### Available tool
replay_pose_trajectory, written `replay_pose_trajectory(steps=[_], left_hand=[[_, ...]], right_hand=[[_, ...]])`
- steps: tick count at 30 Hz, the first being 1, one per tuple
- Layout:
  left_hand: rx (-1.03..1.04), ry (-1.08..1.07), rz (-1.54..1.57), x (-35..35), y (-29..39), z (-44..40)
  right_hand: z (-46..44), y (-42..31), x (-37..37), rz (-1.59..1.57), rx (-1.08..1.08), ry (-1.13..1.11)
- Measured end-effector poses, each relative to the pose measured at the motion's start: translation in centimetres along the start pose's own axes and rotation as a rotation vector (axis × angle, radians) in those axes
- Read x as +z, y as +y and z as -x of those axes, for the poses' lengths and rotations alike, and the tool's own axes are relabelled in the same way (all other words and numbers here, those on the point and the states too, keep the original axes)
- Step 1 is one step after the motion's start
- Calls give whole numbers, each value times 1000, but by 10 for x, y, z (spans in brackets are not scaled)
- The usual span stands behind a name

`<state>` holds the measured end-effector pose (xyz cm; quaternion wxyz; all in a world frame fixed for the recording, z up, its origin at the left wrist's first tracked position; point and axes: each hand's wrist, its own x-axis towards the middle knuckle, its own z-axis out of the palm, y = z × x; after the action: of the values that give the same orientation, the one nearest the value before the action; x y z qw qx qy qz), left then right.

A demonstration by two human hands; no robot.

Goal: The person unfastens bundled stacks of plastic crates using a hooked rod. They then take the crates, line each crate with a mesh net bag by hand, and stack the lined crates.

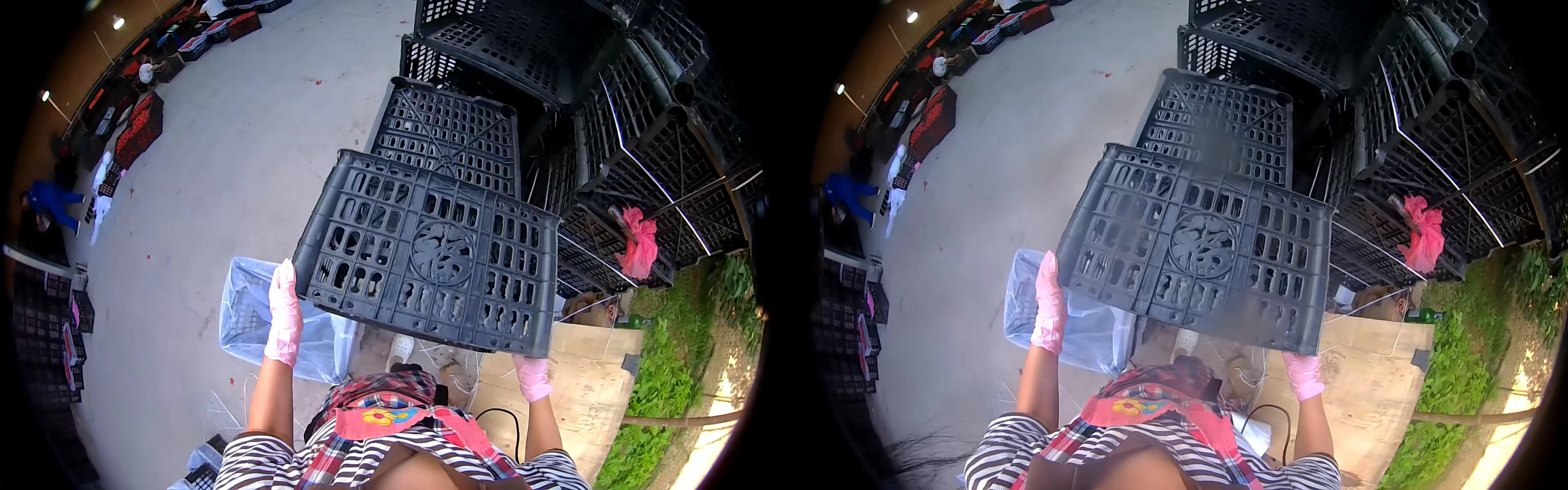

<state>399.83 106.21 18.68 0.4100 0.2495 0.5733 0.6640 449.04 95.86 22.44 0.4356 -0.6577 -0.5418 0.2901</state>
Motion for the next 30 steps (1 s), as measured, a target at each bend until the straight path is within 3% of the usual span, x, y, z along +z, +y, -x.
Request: replay_pose_trajectory(steps=[1,3,4,5,6,7,9,11,12,13,14,17,18,20,21,23,24,25,26,27,28,29,30], left_hand=[[-51,-7,-15,-6,0,8],[-7,-57,-90,43,89,32],[-59,-177,63,62,107,14],[-90,-106,-22,88,146,8],[-119,-224,122,112,185,2],[6,-221,46,130,220,12],[197,-187,22,131,234,-15],[210,-292,-199,121,271,-20],[221,-367,-192,121,286,-24],[401,-407,-579,124,311,-9],[611,-395,-945,127,337,7],[931,-798,-611,106,344,-41],[296,-903,-281,93,364,-17],[-248,-664,-43,106,349,17],[-253,-671,-45,101,330,16],[-256,-629,-101,86,314,13],[-363,-563,-9,85,308,22],[-409,-696,37,70,294,8],[-449,-773,25,145,292,-15],[-502,-884,52,159,283,-26],[-289,-656,13,170,272,-24],[-399,-631,-25,187,275,-15],[-509,-739,7,202,247,-34]], right_hand=[[-7,17,2,-554,172,53],[-8,-2,-8,-661,198,59],[-27,-39,-19,-224,33,2],[-45,-59,-37,-89,197,-46],[-63,-105,-47,105,178,-113],[-73,-126,-56,55,292,-160],[-48,-177,-49,-71,103,5],[-39,-196,-71,-65,-80,39],[-37,-231,-74,-70,40,110],[-45,-242,-93,-34,158,168],[-52,-264,-97,7,108,224],[-37,-288,-128,-26,-49,274],[-28,-294,-150,11,11,290],[-7,-310,-149,77,-18,358],[-5,-300,-171,195,16,344],[39,-328,-148,305,-10,338],[68,-325,-154,360,44,406],[100,-332,-144,367,111,456],[32,-315,-171,334,134,462],[31,-322,-161,342,149,500],[34,-329,-153,315,190,526],[40,-334,-154,292,239,560],[46,-348,-141,297,264,595]])
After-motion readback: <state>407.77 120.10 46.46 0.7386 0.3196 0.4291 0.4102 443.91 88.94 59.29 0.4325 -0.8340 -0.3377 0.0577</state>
